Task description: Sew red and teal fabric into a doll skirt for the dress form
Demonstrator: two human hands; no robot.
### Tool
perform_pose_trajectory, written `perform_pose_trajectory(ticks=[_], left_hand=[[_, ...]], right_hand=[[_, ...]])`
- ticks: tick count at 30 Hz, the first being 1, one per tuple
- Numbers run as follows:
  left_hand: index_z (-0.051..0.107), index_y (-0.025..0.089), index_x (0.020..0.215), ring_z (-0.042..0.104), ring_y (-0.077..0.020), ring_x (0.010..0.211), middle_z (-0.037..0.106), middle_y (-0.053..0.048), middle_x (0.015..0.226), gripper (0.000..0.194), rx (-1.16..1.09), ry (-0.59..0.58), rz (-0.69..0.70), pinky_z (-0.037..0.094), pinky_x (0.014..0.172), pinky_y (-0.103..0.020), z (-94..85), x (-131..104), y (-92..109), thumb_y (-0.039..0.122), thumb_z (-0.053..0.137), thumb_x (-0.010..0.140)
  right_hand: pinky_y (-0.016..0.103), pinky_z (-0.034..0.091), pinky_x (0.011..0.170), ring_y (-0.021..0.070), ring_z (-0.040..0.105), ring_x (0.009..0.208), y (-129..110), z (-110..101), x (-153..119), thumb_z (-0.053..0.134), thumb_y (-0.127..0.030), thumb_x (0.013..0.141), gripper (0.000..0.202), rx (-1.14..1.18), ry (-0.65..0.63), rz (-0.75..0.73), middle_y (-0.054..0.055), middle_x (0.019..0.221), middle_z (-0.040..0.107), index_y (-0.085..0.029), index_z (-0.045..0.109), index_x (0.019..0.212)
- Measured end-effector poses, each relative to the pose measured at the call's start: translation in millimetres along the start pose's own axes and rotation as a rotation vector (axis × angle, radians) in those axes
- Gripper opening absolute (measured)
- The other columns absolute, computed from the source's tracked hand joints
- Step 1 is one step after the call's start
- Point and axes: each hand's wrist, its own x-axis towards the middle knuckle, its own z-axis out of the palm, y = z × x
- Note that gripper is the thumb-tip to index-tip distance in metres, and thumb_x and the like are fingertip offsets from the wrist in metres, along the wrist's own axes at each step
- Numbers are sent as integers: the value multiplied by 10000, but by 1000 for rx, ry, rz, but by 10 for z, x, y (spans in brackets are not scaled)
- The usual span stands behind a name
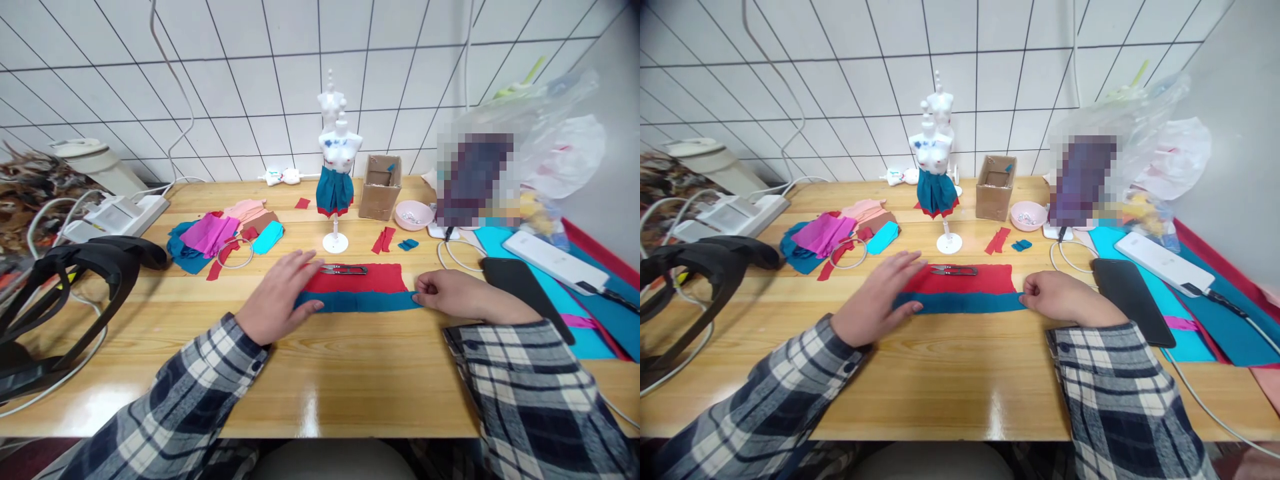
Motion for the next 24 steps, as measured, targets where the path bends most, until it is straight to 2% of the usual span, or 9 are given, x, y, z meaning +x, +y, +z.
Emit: perform_pose_trajectory(ticks=[2,4,6,9,12,15,17,21,24], left_hand=[[295,178,1513,245,-322,1460,314,-126,1578,610,41,-93,-3,233,1176,-506,139,11,67,452,398,977],[237,196,1541,213,-304,1479,277,-94,1601,600,69,-170,-23,194,1193,-512,258,15,92,426,348,998],[200,211,1552,216,-285,1483,264,-84,1606,612,90,-207,-43,169,1201,-513,328,15,84,433,343,1000],[187,231,1555,228,-276,1481,265,-85,1604,622,106,-234,-60,152,1199,-531,354,12,59,454,349,997],[211,245,1549,238,-282,1478,269,-87,1601,608,111,-249,-66,150,1193,-552,344,11,56,453,356,996],[216,241,1547,237,-280,1479,261,-92,1602,606,118,-248,-68,150,1190,-563,340,13,69,450,358,996],[216,231,1546,234,-281,1480,254,-90,1603,606,124,-258,-72,142,1187,-579,337,14,79,453,349,998],[212,232,1545,239,-295,1477,247,-90,1602,591,152,-269,-85,73,1165,-653,327,10,98,444,326,1005],[223,235,1543,233,-302,1479,247,-97,1600,594,175,-276,-79,65,1159,-667,321,2,100,457,325,1001]], right_hand=[[271,312,550,147,520,577,25,-2,-10,582,-381,809,208,-9,-1,-2,-2,628,602,-217,610,683],[279,310,551,154,524,580,29,-15,-22,573,-426,823,251,-43,24,22,10,646,616,-218,606,686],[291,287,540,166,516,574,-27,-35,-35,555,-475,839,302,-102,106,77,29,653,622,-220,597,682],[297,251,527,179,508,583,-278,-31,-46,504,-513,872,343,-148,301,131,43,660,620,-223,579,703],[289,262,535,175,542,643,-653,72,-25,479,-497,902,337,-108,389,30,41,718,641,-220,555,725],[283,269,541,183,587,699,-950,239,29,478,-545,910,361,-119,363,-55,42,777,669,-224,565,770],[281,289,556,201,621,746,-1041,334,71,480,-579,908,385,-171,342,-67,58,826,687,-221,583,811],[287,315,563,222,660,778,-1048,404,124,475,-594,914,413,-221,270,-42,71,852,705,-211,604,829],[288,290,546,220,665,766,-998,371,115,463,-611,911,436,-211,271,-50,66,843,711,-211,603,806]])
